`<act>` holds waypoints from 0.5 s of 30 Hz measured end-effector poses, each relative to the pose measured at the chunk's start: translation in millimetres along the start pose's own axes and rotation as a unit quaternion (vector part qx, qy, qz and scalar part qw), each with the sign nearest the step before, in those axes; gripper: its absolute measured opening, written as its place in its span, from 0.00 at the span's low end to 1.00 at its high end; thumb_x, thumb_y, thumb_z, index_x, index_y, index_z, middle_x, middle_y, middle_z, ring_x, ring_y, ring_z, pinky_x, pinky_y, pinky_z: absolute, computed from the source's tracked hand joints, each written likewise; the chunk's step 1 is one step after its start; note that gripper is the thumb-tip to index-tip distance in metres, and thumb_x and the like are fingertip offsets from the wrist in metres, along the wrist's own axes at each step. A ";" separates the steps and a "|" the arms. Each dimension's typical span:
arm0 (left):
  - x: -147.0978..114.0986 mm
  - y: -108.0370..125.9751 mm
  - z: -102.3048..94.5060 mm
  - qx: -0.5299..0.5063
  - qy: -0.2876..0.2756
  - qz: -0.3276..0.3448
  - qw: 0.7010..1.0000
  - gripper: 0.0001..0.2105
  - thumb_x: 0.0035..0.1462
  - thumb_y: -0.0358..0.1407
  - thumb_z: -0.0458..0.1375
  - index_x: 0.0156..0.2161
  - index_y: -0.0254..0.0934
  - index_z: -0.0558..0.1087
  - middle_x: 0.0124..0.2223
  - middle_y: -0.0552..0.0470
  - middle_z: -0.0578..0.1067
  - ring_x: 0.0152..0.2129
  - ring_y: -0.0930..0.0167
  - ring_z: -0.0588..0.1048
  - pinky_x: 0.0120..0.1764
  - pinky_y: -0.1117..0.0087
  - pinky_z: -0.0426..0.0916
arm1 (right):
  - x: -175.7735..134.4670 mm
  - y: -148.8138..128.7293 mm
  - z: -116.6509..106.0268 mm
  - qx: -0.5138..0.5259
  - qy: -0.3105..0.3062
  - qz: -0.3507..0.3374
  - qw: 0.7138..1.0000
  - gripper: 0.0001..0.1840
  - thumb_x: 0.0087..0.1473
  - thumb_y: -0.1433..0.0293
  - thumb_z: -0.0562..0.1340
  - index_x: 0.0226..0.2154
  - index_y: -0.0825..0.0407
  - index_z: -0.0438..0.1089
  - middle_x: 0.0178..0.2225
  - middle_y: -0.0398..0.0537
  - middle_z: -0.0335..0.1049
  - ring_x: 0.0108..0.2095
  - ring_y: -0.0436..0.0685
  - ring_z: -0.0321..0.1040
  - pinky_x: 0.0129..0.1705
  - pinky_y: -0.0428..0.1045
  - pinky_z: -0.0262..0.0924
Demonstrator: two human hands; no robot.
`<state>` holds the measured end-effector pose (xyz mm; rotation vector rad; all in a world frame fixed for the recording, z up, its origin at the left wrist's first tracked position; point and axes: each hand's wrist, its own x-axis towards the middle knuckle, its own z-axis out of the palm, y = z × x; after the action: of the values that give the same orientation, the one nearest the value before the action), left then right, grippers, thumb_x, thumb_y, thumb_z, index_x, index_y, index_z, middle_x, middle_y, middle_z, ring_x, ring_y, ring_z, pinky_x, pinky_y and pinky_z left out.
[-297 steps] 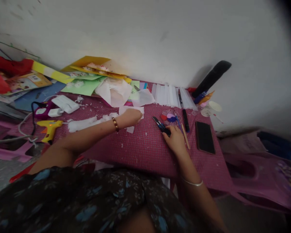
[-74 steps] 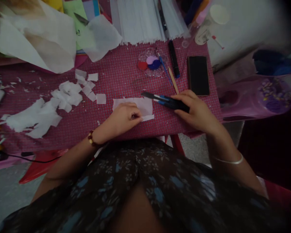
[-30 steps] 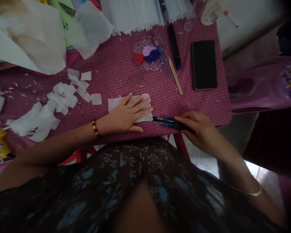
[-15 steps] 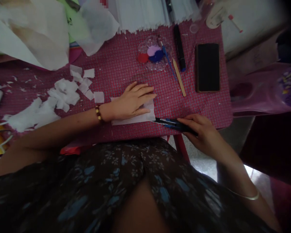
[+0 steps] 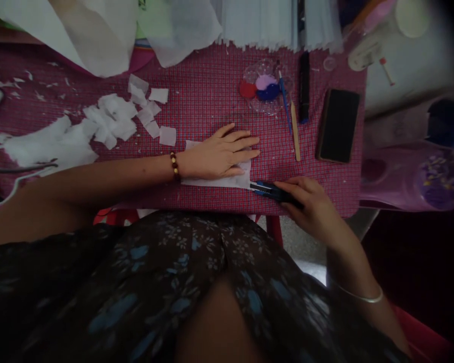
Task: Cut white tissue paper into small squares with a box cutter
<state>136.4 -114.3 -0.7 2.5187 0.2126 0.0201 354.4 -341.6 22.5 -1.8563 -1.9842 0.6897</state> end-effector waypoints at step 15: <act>-0.9 2.3 1.8 0.007 -0.014 0.002 1.000 0.28 0.61 0.42 0.58 0.66 0.43 0.65 0.72 0.49 0.60 0.71 0.54 0.52 0.69 0.42 0.38 | 3.0 -14.2 3.8 0.027 -0.022 -0.020 0.999 0.31 0.63 0.72 0.60 0.66 0.36 0.60 0.49 0.52 0.68 0.49 0.66 0.68 0.51 0.66 0.67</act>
<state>136.0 -117.3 -0.9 2.5320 0.1984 -0.0146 340.3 -339.5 27.0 -1.7807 -2.0025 0.7713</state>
